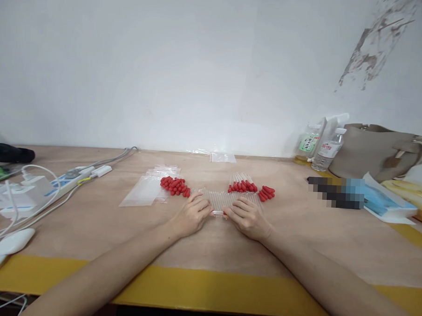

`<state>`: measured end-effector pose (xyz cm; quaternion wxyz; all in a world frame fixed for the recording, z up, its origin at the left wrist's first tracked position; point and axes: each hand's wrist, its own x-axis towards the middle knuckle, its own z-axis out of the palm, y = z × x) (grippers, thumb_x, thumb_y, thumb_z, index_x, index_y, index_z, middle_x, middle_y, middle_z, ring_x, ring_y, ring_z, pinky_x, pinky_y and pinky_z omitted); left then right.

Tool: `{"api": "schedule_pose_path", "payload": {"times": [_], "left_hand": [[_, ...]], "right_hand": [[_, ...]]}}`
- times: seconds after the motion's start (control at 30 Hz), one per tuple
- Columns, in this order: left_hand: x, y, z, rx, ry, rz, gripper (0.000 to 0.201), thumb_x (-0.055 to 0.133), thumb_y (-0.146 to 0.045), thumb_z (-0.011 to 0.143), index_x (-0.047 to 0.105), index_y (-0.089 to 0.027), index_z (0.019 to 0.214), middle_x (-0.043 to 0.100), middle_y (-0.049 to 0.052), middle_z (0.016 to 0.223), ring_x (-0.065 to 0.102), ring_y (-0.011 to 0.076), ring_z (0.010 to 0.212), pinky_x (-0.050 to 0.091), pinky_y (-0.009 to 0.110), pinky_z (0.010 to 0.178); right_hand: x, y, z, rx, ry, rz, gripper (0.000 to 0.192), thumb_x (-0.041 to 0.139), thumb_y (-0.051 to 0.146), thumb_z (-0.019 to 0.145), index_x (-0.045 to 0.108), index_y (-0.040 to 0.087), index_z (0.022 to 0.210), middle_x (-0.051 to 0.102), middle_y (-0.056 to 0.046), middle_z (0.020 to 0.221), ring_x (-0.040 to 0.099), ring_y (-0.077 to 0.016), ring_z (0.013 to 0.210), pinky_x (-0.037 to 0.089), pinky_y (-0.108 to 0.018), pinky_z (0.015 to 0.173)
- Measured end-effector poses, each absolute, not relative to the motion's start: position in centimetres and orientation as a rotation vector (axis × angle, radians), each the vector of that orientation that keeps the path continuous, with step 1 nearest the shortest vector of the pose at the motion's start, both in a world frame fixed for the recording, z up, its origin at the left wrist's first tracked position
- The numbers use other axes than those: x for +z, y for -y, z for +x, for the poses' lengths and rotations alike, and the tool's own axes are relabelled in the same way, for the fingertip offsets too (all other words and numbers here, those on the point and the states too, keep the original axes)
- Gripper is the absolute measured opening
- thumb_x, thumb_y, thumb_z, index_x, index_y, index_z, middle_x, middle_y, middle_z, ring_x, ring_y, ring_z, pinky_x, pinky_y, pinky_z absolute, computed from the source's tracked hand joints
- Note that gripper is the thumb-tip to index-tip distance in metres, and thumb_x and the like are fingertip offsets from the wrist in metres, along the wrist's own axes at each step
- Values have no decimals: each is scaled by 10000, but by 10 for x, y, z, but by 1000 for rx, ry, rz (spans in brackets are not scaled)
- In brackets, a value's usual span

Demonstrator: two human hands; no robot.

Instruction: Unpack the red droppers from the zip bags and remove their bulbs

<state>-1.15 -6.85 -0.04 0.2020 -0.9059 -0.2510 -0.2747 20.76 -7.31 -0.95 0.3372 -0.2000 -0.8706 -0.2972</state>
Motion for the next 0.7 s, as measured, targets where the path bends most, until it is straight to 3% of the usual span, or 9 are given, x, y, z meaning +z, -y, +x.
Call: {"api": "schedule_pose_path", "payload": {"times": [0.13, 0.33, 0.5, 0.6, 0.7], "left_hand": [[1, 58, -28, -938, 850, -2479, 225, 361, -175, 883, 578, -179, 824, 613, 44, 861, 509, 179, 1007, 324, 410, 961], [3, 40, -43, -1044, 1234, -2399, 238, 352, -220, 884, 585, -176, 908, 537, 50, 838, 534, 145, 751, 452, 265, 676], [-3, 33, -40, -953, 1255, -2369, 336, 339, -104, 815, 531, -154, 1085, 500, 80, 886, 530, 169, 801, 461, 274, 666], [-5, 28, -39, -912, 1293, -2301, 321, 342, -103, 817, 547, -158, 1057, 531, 79, 876, 541, 169, 763, 461, 276, 646], [-6, 25, -39, -821, 1328, -2247, 266, 348, -122, 832, 597, -154, 917, 557, 75, 813, 553, 176, 724, 455, 281, 626]], "right_hand": [[-6, 68, 227, -602, 2132, -748, 201, 456, 205, 847, 651, 199, 890, 650, -38, 743, 538, -151, 747, 401, -315, 746], [4, 41, 270, -212, 1636, -1245, 288, 464, 374, 812, 664, 202, 926, 568, -60, 784, 527, -164, 725, 428, -293, 646], [-1, 17, 306, 89, 1469, -1587, 327, 468, 272, 747, 623, 123, 994, 576, -67, 762, 532, -157, 656, 435, -298, 645], [-8, 8, 321, 236, 1395, -1665, 374, 515, 244, 685, 568, 103, 1028, 604, -62, 784, 548, -136, 605, 444, -274, 605], [-10, 6, 326, 249, 1380, -1666, 335, 572, 275, 641, 571, 110, 933, 615, -58, 761, 560, -135, 604, 443, -258, 585]]}}
